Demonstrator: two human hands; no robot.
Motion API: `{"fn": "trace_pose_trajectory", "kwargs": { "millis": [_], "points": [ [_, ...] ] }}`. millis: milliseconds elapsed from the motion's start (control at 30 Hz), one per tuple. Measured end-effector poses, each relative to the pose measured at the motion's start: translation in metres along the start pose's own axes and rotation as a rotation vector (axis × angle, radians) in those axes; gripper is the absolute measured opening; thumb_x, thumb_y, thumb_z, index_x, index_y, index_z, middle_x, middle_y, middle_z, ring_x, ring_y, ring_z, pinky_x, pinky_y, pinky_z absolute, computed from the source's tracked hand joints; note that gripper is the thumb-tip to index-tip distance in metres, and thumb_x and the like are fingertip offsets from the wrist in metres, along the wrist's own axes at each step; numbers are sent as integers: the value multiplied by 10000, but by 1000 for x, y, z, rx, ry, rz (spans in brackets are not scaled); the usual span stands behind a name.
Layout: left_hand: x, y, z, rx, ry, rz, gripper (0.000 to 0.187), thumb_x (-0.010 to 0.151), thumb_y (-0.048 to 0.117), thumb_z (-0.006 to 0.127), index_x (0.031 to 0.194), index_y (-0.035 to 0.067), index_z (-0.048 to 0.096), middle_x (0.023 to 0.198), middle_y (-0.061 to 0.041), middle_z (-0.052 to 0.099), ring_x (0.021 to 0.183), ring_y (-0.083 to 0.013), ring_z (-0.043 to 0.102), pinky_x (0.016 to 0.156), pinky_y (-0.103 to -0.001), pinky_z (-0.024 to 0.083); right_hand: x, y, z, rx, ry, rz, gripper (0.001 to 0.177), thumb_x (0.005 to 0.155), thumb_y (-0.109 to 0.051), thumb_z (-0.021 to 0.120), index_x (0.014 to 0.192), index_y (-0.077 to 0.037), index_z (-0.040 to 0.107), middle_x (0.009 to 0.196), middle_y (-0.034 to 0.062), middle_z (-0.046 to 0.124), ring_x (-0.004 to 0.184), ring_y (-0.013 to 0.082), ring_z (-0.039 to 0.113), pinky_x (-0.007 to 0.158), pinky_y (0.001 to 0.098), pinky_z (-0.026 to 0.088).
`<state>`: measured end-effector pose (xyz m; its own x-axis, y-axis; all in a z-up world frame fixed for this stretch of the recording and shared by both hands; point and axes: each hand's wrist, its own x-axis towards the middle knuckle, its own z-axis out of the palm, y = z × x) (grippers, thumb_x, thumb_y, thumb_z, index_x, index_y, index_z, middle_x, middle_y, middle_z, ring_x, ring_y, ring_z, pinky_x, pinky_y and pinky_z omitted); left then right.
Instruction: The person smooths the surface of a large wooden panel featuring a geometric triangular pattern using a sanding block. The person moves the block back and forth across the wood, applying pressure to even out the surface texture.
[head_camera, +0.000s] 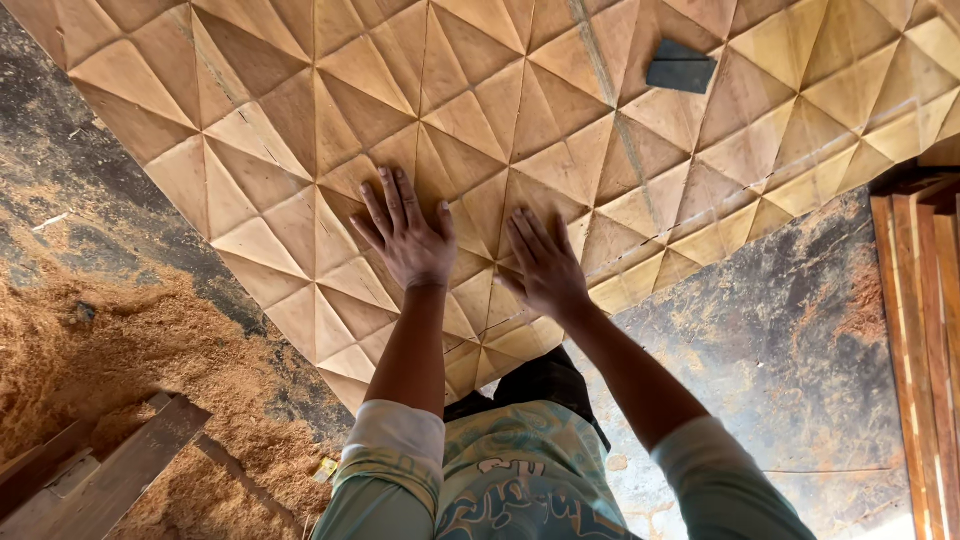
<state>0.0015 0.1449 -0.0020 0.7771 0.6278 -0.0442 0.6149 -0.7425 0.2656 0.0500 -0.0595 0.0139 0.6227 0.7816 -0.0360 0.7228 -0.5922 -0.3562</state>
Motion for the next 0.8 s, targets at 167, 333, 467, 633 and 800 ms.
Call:
{"fn": "trace_pose_trajectory", "kwargs": {
  "millis": [167,333,467,633,800],
  "points": [
    [-7,-1,-1,-22,-8,0,746,1053,533,434,1655,110,312,1729,-68,256,1601,-378,189,1274,-647,88,-6,-6,1,47,33,16,850,970,-518,656,1544,57,406,1638,211,384,1557,337,317,1268,624,168],
    [-1,-3,2,-7,-23,-14,749,1043,552,434,1643,119,320,1717,-62,266,1592,-368,196,1256,-656,88,0,-5,-2,44,13,32,819,960,-508,667,1524,35,427,1608,191,397,1534,326,332,1247,626,159],
    [-5,-3,4,-24,13,6,742,1063,542,432,1656,113,313,1730,-66,262,1605,-374,196,1272,-657,91,0,-7,-3,23,6,34,774,994,-469,632,1550,27,425,1642,180,397,1571,308,315,1284,614,175],
    [-3,0,5,-8,13,4,746,1050,544,434,1651,117,318,1722,-65,266,1595,-380,198,1265,-655,93,-4,-2,2,74,-17,55,837,970,-519,619,1533,63,410,1634,229,363,1543,353,291,1227,639,160],
    [-4,-3,5,-2,13,3,737,1062,538,436,1654,114,318,1725,-60,272,1602,-377,204,1274,-654,97,-8,-4,11,16,14,58,794,992,-498,621,1543,35,411,1648,177,377,1564,319,302,1260,638,171]
  ]
}}
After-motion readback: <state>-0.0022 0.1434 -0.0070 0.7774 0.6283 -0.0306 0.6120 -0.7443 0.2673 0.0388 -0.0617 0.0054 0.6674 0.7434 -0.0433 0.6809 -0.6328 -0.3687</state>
